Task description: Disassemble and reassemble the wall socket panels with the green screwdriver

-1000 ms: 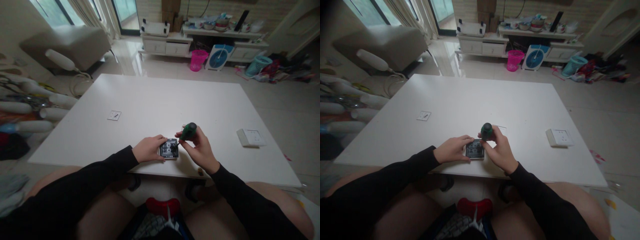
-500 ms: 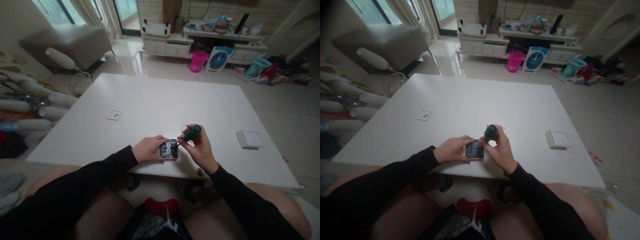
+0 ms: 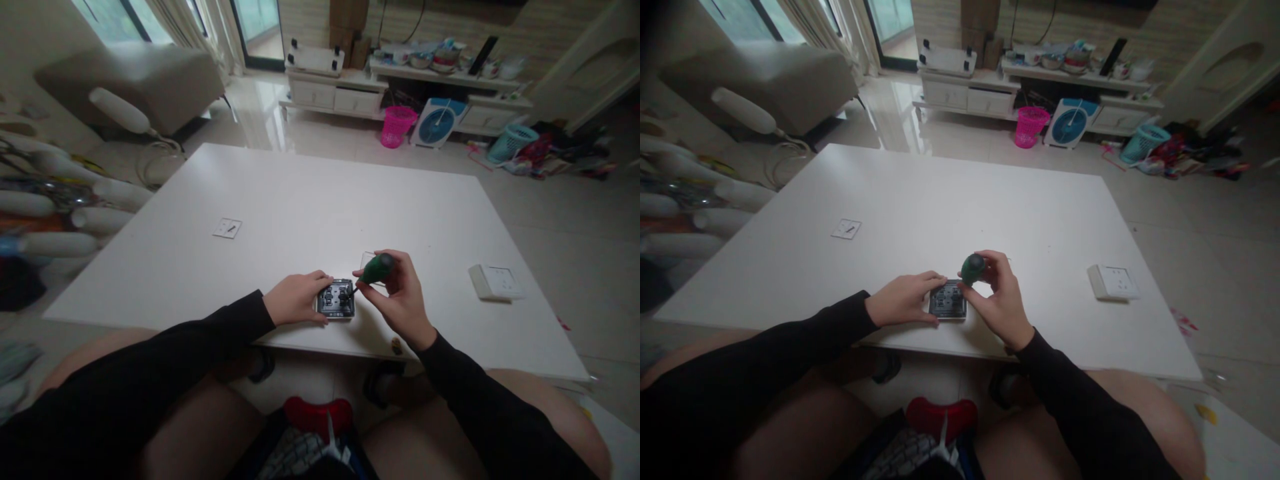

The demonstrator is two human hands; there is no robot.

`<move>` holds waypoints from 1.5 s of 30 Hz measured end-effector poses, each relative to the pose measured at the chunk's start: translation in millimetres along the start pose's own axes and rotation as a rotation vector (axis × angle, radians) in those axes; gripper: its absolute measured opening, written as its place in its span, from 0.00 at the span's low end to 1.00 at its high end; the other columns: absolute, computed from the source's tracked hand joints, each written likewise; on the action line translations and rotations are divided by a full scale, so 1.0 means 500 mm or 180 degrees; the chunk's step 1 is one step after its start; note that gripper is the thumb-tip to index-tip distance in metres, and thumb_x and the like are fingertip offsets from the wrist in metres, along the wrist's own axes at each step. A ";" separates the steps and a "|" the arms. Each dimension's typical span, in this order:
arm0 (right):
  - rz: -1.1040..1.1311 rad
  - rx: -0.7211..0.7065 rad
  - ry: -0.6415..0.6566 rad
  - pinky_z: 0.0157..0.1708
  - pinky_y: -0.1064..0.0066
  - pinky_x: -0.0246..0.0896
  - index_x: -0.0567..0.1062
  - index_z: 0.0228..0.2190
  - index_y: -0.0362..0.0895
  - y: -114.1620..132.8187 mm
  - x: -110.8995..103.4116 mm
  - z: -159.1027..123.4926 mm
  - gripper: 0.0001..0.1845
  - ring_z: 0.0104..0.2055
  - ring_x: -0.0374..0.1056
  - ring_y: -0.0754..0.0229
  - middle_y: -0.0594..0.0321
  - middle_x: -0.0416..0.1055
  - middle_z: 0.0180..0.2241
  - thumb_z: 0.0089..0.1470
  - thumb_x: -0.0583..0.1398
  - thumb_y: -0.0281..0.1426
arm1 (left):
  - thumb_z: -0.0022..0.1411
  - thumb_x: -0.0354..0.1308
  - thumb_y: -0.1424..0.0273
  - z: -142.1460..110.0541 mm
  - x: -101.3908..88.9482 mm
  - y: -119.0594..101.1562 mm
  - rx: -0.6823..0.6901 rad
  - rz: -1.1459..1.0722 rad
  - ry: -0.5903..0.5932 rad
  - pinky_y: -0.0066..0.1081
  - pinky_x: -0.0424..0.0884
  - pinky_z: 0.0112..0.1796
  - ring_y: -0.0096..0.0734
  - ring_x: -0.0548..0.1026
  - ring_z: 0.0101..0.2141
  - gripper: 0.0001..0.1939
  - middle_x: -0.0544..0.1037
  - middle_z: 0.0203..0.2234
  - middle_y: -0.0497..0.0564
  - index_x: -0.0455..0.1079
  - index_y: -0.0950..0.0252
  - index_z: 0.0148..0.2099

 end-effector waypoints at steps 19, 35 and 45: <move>-0.0030 -0.0005 0.0079 0.51 0.54 0.77 0.66 0.53 0.53 -0.006 0.004 -0.008 0.24 0.51 0.78 0.53 0.59 0.76 0.48 0.58 0.67 0.31 | 0.53 0.74 0.52 0.000 0.001 0.000 0.0028 -0.0002 -0.0076 0.43 0.75 0.47 0.52 0.80 0.49 0.42 0.75 0.57 0.61 0.66 0.62 0.64; -0.0099 -0.0049 -0.0055 0.49 0.53 0.77 0.66 0.53 0.54 -0.005 -0.001 -0.007 0.29 0.47 0.77 0.53 0.61 0.75 0.45 0.54 0.71 0.31 | 0.52 0.75 0.51 0.001 0.000 -0.001 0.0000 0.0029 -0.0025 0.42 0.75 0.47 0.52 0.80 0.50 0.42 0.75 0.58 0.60 0.65 0.62 0.63; -0.0140 -0.0072 0.0070 0.50 0.52 0.76 0.64 0.57 0.55 -0.009 0.006 -0.014 0.30 0.48 0.76 0.53 0.60 0.73 0.47 0.57 0.68 0.31 | 0.54 0.74 0.53 -0.001 -0.002 -0.002 0.0028 -0.0084 -0.0092 0.42 0.75 0.47 0.51 0.79 0.50 0.39 0.75 0.56 0.59 0.66 0.61 0.63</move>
Point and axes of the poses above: each hand's wrist, its own z-axis towards the middle knuckle, its own x-axis out of the palm, y = z × x, the point moved 7 cm from there along z, towards the middle knuckle
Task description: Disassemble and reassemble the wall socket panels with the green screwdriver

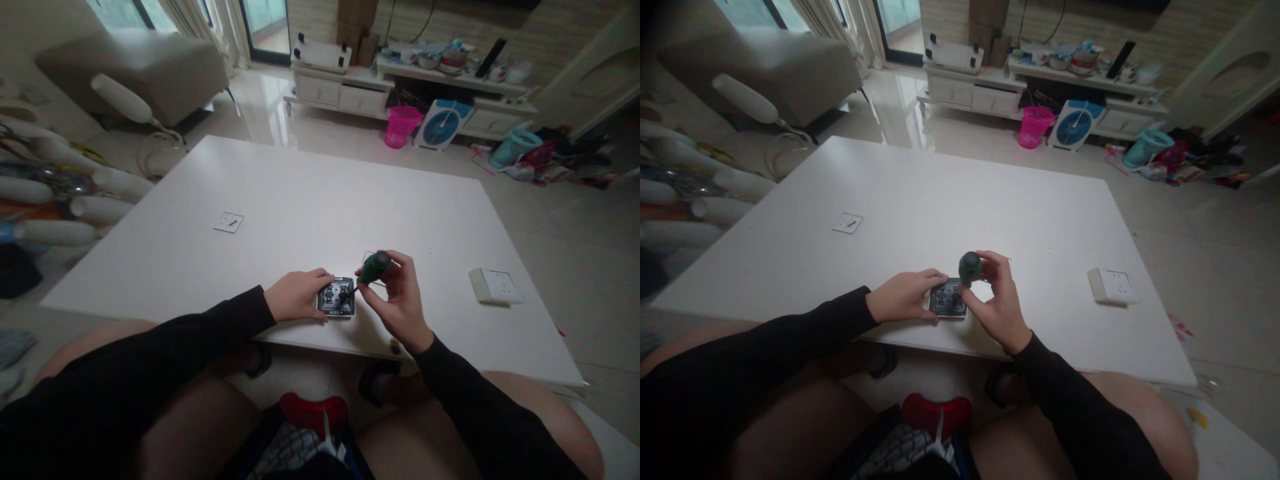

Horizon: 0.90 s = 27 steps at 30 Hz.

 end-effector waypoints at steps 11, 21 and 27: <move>0.0142 -0.0137 -0.0064 0.51 0.54 0.75 0.67 0.54 0.55 0.013 -0.002 0.002 0.28 0.47 0.78 0.54 0.63 0.77 0.44 0.57 0.68 0.26 | 0.55 0.73 0.52 0.001 0.002 0.000 -0.0020 0.0074 0.0072 0.41 0.75 0.48 0.51 0.79 0.51 0.40 0.75 0.57 0.59 0.65 0.62 0.63; 0.0233 -0.0008 -0.0075 0.53 0.53 0.74 0.67 0.56 0.55 0.006 -0.001 0.003 0.32 0.50 0.79 0.51 0.61 0.79 0.45 0.54 0.71 0.27 | 0.52 0.76 0.53 0.002 0.001 -0.002 -0.0120 0.0092 0.0164 0.43 0.75 0.51 0.53 0.79 0.53 0.43 0.74 0.59 0.60 0.65 0.63 0.64; 0.0272 -0.0088 -0.0105 0.50 0.54 0.75 0.67 0.56 0.56 0.010 -0.001 0.003 0.32 0.48 0.78 0.54 0.62 0.76 0.47 0.55 0.70 0.27 | 0.51 0.76 0.53 0.004 0.004 0.000 -0.0088 0.0117 0.0147 0.43 0.75 0.51 0.53 0.79 0.53 0.44 0.74 0.59 0.60 0.64 0.64 0.64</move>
Point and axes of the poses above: each hand's wrist, its own z-axis towards the middle knuckle, its own x-axis out of the palm, y = z × x, the point moved 7 cm from there along z, towards the middle knuckle
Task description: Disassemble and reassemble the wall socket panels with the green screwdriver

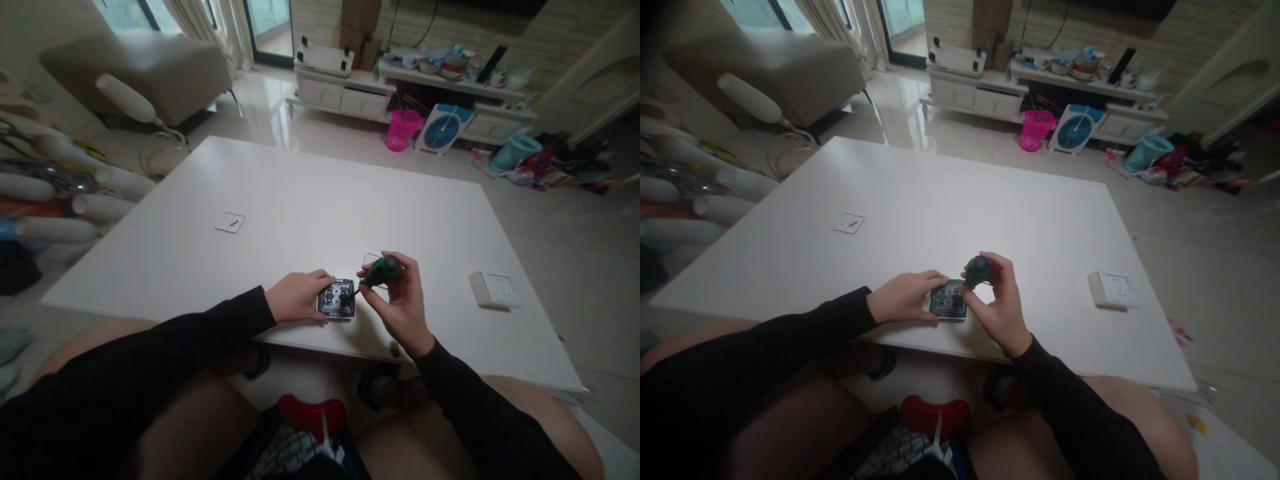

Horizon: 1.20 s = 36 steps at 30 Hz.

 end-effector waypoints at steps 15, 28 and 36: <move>0.0187 0.0056 -0.0297 0.48 0.56 0.78 0.68 0.51 0.56 -0.002 -0.011 0.001 0.29 0.46 0.81 0.54 0.64 0.76 0.45 0.53 0.71 0.26 | 0.50 0.77 0.52 -0.001 -0.002 -0.001 -0.0011 0.0056 -0.0063 0.42 0.76 0.48 0.53 0.80 0.51 0.45 0.75 0.59 0.61 0.65 0.64 0.64; 0.0119 0.0245 -0.0327 0.53 0.49 0.76 0.66 0.52 0.53 -0.007 -0.010 0.001 0.29 0.48 0.81 0.50 0.61 0.81 0.43 0.54 0.72 0.30 | 0.51 0.76 0.52 -0.001 0.004 0.003 0.0050 0.0064 -0.0108 0.41 0.76 0.46 0.53 0.80 0.50 0.44 0.75 0.58 0.60 0.65 0.64 0.64; 0.0108 0.0337 -0.0235 0.53 0.51 0.76 0.68 0.50 0.52 -0.013 -0.008 -0.003 0.22 0.50 0.79 0.51 0.60 0.78 0.47 0.59 0.69 0.32 | 0.51 0.75 0.52 0.001 -0.001 -0.002 0.0030 0.0092 -0.0105 0.40 0.75 0.45 0.51 0.81 0.49 0.42 0.76 0.57 0.60 0.65 0.62 0.63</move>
Point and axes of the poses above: each hand's wrist, its own z-axis towards the middle knuckle, its own x-axis out of the palm, y = z × x, the point moved 7 cm from there along z, towards the middle knuckle
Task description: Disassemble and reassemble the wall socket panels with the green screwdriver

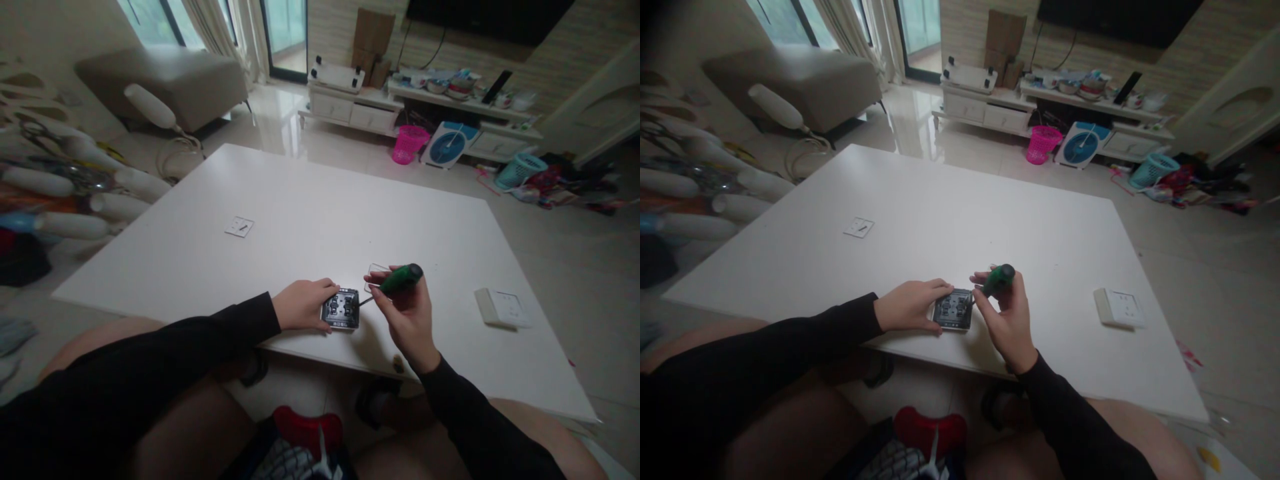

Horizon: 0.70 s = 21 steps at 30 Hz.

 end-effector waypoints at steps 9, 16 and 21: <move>-0.0008 -0.0064 -0.0101 0.49 0.54 0.75 0.65 0.49 0.53 0.006 -0.003 0.007 0.25 0.44 0.80 0.52 0.72 0.69 0.31 0.56 0.70 0.31 | 0.49 0.77 0.53 0.000 0.001 -0.002 -0.0051 0.0031 0.0039 0.40 0.76 0.46 0.51 0.81 0.49 0.44 0.76 0.57 0.59 0.66 0.64 0.62; -0.1263 -0.0083 0.0022 0.31 0.66 0.62 0.69 0.44 0.50 0.009 -0.023 0.019 0.19 0.30 0.64 0.61 0.71 0.64 0.30 0.55 0.70 0.35 | 0.50 0.76 0.52 0.001 0.000 -0.001 -0.0019 0.0033 0.0013 0.41 0.76 0.45 0.52 0.81 0.49 0.43 0.76 0.57 0.60 0.66 0.64 0.62; -0.1172 -0.0025 0.0056 0.32 0.64 0.67 0.69 0.47 0.51 0.010 -0.030 0.020 0.28 0.32 0.70 0.58 0.70 0.71 0.32 0.49 0.74 0.36 | 0.53 0.74 0.52 -0.001 -0.001 -0.002 0.0006 -0.0017 -0.0023 0.39 0.75 0.43 0.50 0.80 0.48 0.40 0.76 0.56 0.59 0.66 0.62 0.62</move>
Point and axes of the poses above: each hand's wrist, its own z-axis towards the middle knuckle, its own x-axis out of the palm, y = z × x, the point moved 7 cm from there along z, towards the middle knuckle
